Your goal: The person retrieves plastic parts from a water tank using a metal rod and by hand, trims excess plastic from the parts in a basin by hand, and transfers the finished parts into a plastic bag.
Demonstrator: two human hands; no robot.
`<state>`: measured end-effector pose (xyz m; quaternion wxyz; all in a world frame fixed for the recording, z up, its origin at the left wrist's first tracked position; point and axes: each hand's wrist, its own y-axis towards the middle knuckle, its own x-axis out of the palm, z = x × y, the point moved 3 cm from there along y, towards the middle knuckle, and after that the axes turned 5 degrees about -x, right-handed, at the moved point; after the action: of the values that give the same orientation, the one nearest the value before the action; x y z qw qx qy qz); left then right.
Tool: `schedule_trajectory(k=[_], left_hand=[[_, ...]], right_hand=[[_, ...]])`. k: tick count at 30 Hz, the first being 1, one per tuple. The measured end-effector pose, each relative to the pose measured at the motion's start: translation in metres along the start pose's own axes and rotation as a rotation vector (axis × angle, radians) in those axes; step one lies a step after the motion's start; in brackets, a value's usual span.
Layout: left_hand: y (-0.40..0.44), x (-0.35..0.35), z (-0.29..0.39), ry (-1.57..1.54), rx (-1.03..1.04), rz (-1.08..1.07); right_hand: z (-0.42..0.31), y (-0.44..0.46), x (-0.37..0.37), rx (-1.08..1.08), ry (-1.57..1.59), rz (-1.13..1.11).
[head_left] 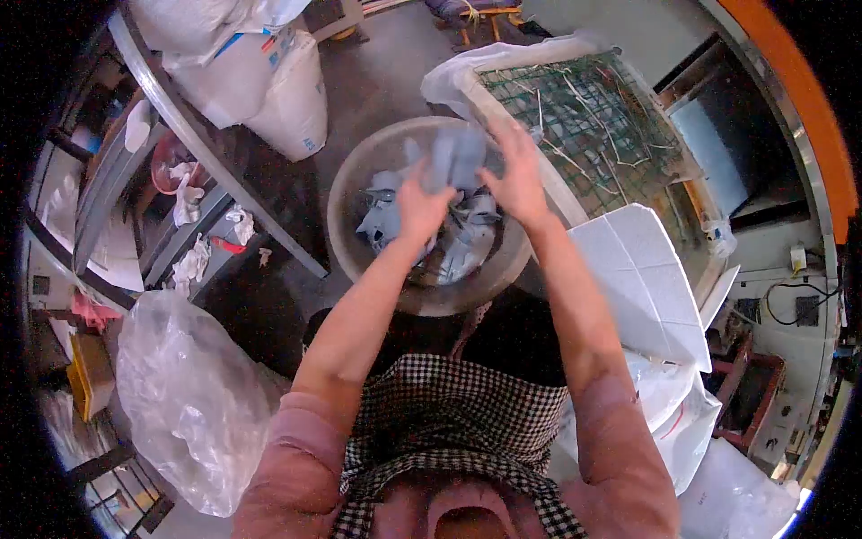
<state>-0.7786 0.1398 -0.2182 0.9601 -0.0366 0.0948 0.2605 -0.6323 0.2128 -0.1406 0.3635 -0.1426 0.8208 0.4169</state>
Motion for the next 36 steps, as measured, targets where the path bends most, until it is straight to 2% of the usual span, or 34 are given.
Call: schedule_trajectory(k=[1, 2, 4, 5, 6, 8, 10, 11, 12, 13, 14, 16, 18, 20, 21, 22, 24, 25, 27, 28, 29, 30, 31, 32, 34, 35, 36], left_hand=[[-0.001, -0.007, 0.01, -0.313, -0.086, 0.058], [0.005, -0.011, 0.0, -0.305, -0.095, 0.057], [0.025, -0.027, -0.03, -0.409, -0.235, 0.132], [0.02, -0.032, -0.044, -0.372, -0.47, 0.225], [0.023, -0.038, -0.04, -0.382, -0.458, 0.24], [0.022, -0.053, -0.034, -1.065, -0.518, 0.136], [0.019, -0.086, -0.001, -0.654, -0.292, 0.203], [0.014, -0.107, 0.015, -0.47, -0.171, 0.22], [-0.008, -0.135, 0.044, -0.255, -0.149, 0.311], [-0.024, -0.178, 0.052, -0.075, -0.197, 0.346], [-0.065, -0.205, 0.096, -0.043, -0.167, 0.433], [-0.131, -0.296, 0.113, 0.199, 0.051, 0.655], [-0.212, -0.373, 0.136, 0.573, 0.179, 0.899], [-0.289, -0.456, 0.134, 1.104, 0.239, 1.112], [-0.321, -0.492, 0.126, 1.19, 0.182, 1.16], [-0.351, -0.516, 0.119, 1.273, 0.121, 1.212], [-0.394, -0.552, 0.094, 1.05, -0.256, 1.303], [-0.421, -0.594, 0.06, 1.028, -0.273, 1.291], [-0.472, -0.674, -0.005, 0.982, -0.308, 1.268], [-0.484, -0.693, -0.019, 0.997, -0.438, 1.26], [-0.485, -0.701, -0.027, 1.05, -0.602, 1.241], [-0.481, -0.706, -0.03, 1.127, -0.757, 1.212], [-0.469, -0.706, -0.028, 1.216, -0.853, 1.173], [-0.447, -0.697, -0.024, 1.301, -0.877, 1.128], [-0.38, -0.664, -0.008, 1.395, -0.701, 1.025], [-0.336, -0.632, 0.001, 1.401, -0.565, 0.953], [-0.291, -0.591, 0.009, 1.36, -0.422, 0.86]], right_hand=[[0.001, 0.003, -0.007, -0.045, 0.001, 0.129], [0.004, 0.002, -0.007, -0.036, 0.007, 0.125], [0.015, 0.003, -0.013, 0.111, -0.052, 0.265], [0.025, -0.001, -0.003, 0.19, 0.012, 0.205], [0.033, -0.003, 0.002, 0.169, 0.018, 0.207], [0.041, -0.018, 0.019, 0.194, -0.039, 0.079], [0.053, -0.029, 0.03, 0.155, -0.012, 0.073], [0.063, -0.036, 0.039, 0.214, -0.071, 0.036], [0.07, -0.038, 0.042, 0.271, -0.13, 0.001], [0.068, -0.04, 0.041, 0.429, -0.011, -0.117], [0.07, -0.043, 0.043, 0.425, 0.004, -0.118], [0.074, -0.055, 0.058, 0.305, -0.082, -0.331], [0.072, -0.061, 0.067, 0.304, -0.076, -0.374], [0.074, -0.065, 0.085, 0.281, -0.044, -0.621], [0.066, -0.065, 0.094, 0.158, -0.149, -0.681], [0.062, -0.067, 0.104, 0.158, -0.145, -0.687], [0.055, -0.083, 0.137, 0.078, -0.2, -1.141], [0.043, -0.083, 0.149, 0.025, -0.339, -1.389], [0.047, -0.105, 0.178, 0.003, -0.289, -1.357], [0.05, -0.121, 0.196, -0.013, -0.236, -1.321], [0.05, -0.137, 0.216, -0.009, -0.229, -1.325], [0.046, -0.151, 0.235, -0.023, -0.234, -1.207], [0.042, -0.163, 0.251, -0.034, -0.237, -1.089], [0.039, -0.176, 0.266, -0.025, -0.229, -1.092], [0.031, -0.19, 0.286, -0.206, -0.409, -0.646], [0.034, -0.197, 0.302, -0.195, -0.401, -0.655], [0.035, -0.202, 0.311, -0.187, -0.305, -0.556]])
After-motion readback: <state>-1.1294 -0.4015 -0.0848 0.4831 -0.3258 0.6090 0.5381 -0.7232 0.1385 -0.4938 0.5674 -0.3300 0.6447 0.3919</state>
